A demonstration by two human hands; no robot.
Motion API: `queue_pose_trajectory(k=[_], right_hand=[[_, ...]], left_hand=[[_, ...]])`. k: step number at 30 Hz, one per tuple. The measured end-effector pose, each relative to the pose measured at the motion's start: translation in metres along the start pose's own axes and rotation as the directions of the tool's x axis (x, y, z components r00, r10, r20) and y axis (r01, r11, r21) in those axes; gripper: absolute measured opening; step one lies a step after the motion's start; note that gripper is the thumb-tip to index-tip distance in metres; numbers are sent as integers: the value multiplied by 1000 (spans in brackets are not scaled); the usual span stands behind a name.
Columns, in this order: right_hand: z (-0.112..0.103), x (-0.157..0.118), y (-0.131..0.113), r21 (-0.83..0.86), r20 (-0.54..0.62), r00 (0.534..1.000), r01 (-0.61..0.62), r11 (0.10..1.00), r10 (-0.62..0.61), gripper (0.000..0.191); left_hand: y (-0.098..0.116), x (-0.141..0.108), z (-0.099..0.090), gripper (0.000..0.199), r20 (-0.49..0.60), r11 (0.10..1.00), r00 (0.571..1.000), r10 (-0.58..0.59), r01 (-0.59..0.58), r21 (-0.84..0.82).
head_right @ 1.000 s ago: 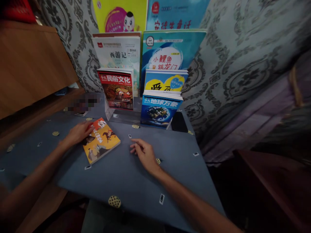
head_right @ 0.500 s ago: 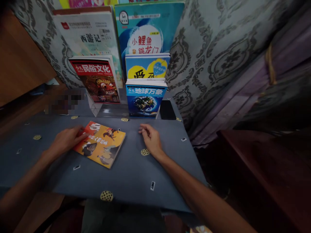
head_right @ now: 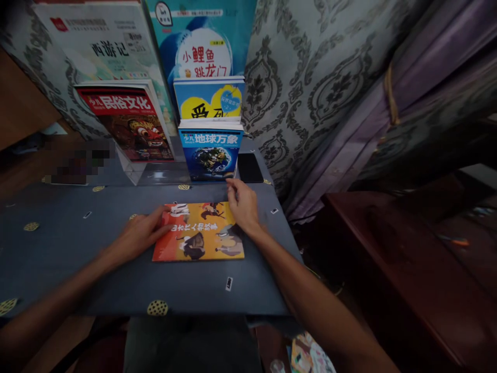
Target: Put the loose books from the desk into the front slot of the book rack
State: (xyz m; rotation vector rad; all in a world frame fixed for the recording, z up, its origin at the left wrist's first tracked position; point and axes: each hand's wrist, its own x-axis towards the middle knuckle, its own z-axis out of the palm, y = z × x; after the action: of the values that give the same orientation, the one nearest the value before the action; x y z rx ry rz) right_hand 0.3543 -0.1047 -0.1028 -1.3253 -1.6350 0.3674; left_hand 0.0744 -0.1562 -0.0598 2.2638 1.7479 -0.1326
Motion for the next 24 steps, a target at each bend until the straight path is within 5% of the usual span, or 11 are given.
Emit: queue_pose_trajectory(k=[8, 12, 16, 20, 24], right_hand=[[-6, -5, -20, -115, 133, 969, 222, 968, -206, 31], [13, -26, -38, -35, 430, 829, 410, 911, -356, 40], [25, -43, -44, -60, 610, 724, 448, 892, -322, 51], [19, -46, -35, -86, 641, 717, 421, 903, -274, 55], [4, -44, -21, -144, 605, 769, 361, 921, -206, 56]], left_hand=[[24, 5, -8, 40, -87, 987, 994, 64, -51, 150], [31, 15, -3, 31, -292, 949, 928, 232, -150, 276], [30, 25, 15, 26, -374, 908, 840, 393, -291, 300], [25, 29, 26, 28, -412, 910, 816, 405, -314, 271], [24, 28, 26, 31, -410, 912, 818, 403, -319, 260]])
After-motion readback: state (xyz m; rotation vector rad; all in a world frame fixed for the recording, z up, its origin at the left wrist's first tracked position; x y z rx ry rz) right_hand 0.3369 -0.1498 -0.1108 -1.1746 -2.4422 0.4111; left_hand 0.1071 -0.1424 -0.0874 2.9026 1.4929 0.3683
